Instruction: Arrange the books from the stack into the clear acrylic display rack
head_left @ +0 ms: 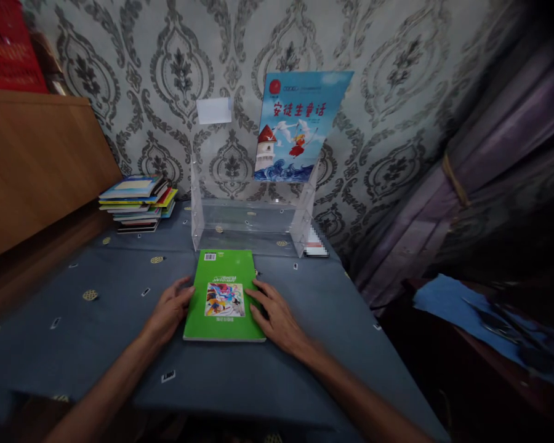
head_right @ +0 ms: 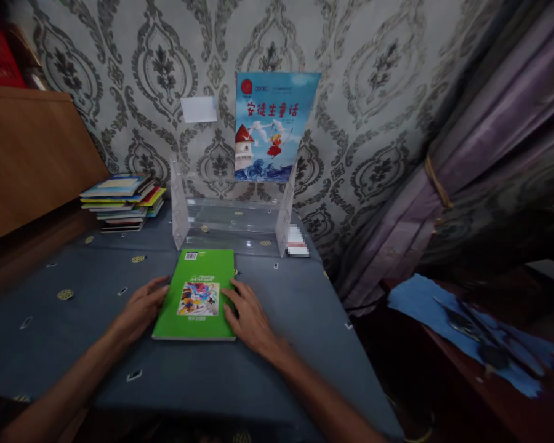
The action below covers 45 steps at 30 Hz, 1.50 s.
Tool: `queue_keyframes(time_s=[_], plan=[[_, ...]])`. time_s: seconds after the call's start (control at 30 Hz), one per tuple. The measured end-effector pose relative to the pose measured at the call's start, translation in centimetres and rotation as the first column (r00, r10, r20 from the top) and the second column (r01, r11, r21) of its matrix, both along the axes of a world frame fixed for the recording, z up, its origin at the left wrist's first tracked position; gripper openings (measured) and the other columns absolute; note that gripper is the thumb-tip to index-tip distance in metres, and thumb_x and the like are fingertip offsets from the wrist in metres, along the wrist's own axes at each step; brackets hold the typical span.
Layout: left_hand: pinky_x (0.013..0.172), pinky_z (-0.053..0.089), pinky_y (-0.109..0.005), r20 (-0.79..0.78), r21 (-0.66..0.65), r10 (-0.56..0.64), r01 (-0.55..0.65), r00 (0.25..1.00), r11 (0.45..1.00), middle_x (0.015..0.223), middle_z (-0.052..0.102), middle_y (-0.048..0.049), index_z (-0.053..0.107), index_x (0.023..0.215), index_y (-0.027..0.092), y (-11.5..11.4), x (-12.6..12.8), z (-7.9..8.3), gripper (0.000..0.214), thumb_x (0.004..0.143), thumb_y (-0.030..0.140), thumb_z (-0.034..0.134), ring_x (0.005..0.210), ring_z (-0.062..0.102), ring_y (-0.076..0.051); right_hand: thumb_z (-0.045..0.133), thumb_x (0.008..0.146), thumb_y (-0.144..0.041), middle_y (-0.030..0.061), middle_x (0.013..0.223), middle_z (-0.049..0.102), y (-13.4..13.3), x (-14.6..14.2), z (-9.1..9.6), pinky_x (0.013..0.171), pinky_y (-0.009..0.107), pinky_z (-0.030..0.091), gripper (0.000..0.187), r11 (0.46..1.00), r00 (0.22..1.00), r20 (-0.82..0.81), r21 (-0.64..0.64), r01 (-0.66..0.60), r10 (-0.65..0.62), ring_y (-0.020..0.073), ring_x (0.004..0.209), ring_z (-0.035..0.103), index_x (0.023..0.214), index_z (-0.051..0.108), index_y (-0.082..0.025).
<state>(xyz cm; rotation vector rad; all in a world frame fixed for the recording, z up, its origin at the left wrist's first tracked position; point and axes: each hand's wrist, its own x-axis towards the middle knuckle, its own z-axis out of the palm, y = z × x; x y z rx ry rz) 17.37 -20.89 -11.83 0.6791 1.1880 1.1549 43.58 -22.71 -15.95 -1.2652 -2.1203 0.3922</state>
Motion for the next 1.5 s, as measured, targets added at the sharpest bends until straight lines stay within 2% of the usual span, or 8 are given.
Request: queue_keyframes(time_s=[0.23, 0.4, 0.53, 0.77, 1.0, 1.23, 1.37, 1.5], plan=[[0.066, 0.060, -0.031, 0.072, -0.005, -0.062, 0.063, 0.995, 0.998, 0.090, 0.076, -0.0084, 0.042, 0.137, 0.014, 0.2, 0.9, 0.4, 0.070, 0.073, 0.009, 0.071, 0.072, 0.074, -0.022, 0.051, 0.095, -0.033, 0.0171, 0.145, 0.047, 0.2, 0.5, 0.5, 0.110, 0.051, 0.044, 0.041, 0.996, 0.980, -0.195, -0.085, 0.022, -0.038, 0.0293, 0.134, 0.048, 0.133, 0.057, -0.018], [0.068, 0.062, -0.034, 0.112, -0.062, -0.044, 0.051, 0.993, 0.997, 0.101, 0.075, -0.0095, 0.038, 0.144, 0.019, 0.4, 0.8, 1.6, 0.078, 0.073, 0.004, 0.066, 0.076, 0.075, -0.023, 0.043, 0.099, -0.030, 0.0115, 0.135, 0.059, 1.1, 1.5, -0.1, 0.104, 0.045, 0.050, 0.042, 0.984, 0.903, -0.428, -0.171, -0.051, -0.028, 0.0236, 0.121, 0.060, 0.140, 0.050, -0.025], [0.067, 0.062, -0.033, 0.139, -0.045, -0.101, 0.108, 0.985, 0.993, 0.104, 0.075, -0.0095, 0.046, 0.142, 0.020, 0.3, 0.6, 2.1, 0.072, 0.075, 0.005, 0.065, 0.076, 0.074, -0.022, 0.040, 0.096, -0.017, 0.0107, 0.142, 0.053, 1.0, 2.0, -0.3, 0.113, 0.049, 0.041, 0.045, 0.992, 0.933, -0.351, -0.070, -0.110, 0.078, 0.0238, 0.134, 0.051, 0.138, 0.054, -0.026], [0.070, 0.061, -0.031, 0.126, -0.048, -0.102, 0.109, 0.987, 0.993, 0.107, 0.075, -0.0115, 0.057, 0.135, 0.015, -0.3, 0.0, 2.5, 0.061, 0.074, 0.011, 0.067, 0.080, 0.074, -0.022, 0.041, 0.096, -0.010, 0.0102, 0.154, 0.040, 0.1, 1.9, 0.8, 0.113, 0.048, 0.041, 0.053, 0.990, 0.975, -0.174, 0.002, -0.142, 0.141, 0.0241, 0.140, 0.043, 0.145, 0.047, -0.030], [0.068, 0.060, -0.028, 0.060, 0.123, -0.227, 0.218, 0.972, 0.968, 0.119, 0.070, -0.0108, 0.057, 0.135, 0.018, -2.9, -0.9, 5.6, 0.073, 0.063, 0.014, 0.066, 0.077, 0.071, -0.017, 0.069, 0.087, -0.027, 0.0151, 0.159, 0.030, -0.6, 1.2, 1.8, 0.116, 0.048, 0.035, 0.077, 0.938, 0.938, -0.194, -0.143, -0.316, 0.287, 0.0289, 0.146, 0.032, 0.154, 0.030, -0.027], [0.072, 0.058, -0.030, -0.195, 0.235, -0.197, 0.241, 0.961, 0.942, 0.126, 0.066, -0.0137, 0.055, 0.137, 0.020, -3.8, -0.6, 6.1, 0.079, 0.064, 0.032, 0.080, 0.096, 0.069, -0.027, 0.072, 0.085, -0.032, 0.0149, 0.161, 0.029, -1.6, 1.0, 2.6, 0.118, 0.051, 0.031, 0.085, 0.902, 0.908, -0.218, -0.171, -0.395, 0.357, 0.0301, 0.148, 0.029, 0.156, 0.026, -0.027], [0.068, 0.055, -0.028, -0.569, 0.408, -0.046, 0.330, 0.821, 0.851, 0.092, 0.070, -0.0060, 0.060, 0.134, 0.022, -3.6, -1.3, 6.6, 0.060, 0.077, 0.040, 0.070, 0.076, 0.065, -0.019, 0.071, 0.086, -0.035, 0.0135, 0.158, 0.034, -1.8, 1.0, 2.4, 0.117, 0.052, 0.033, 0.077, 0.885, 0.887, -0.287, -0.195, -0.424, 0.362, 0.0290, 0.146, 0.034, 0.153, 0.034, -0.028], [0.072, 0.052, -0.031, -0.809, 0.568, 0.359, 0.462, 0.465, 0.682, 0.082, 0.058, -0.0023, 0.070, 0.120, 0.029, -3.0, -2.3, 7.5, 0.035, 0.088, 0.037, 0.057, 0.074, 0.056, -0.018, 0.067, 0.089, -0.044, 0.0116, 0.158, 0.037, -1.5, 1.2, 2.7, 0.117, 0.053, 0.033, 0.068, 0.867, 0.854, -0.390, -0.218, -0.448, 0.343, 0.0287, 0.146, 0.034, 0.150, 0.040, -0.029]])
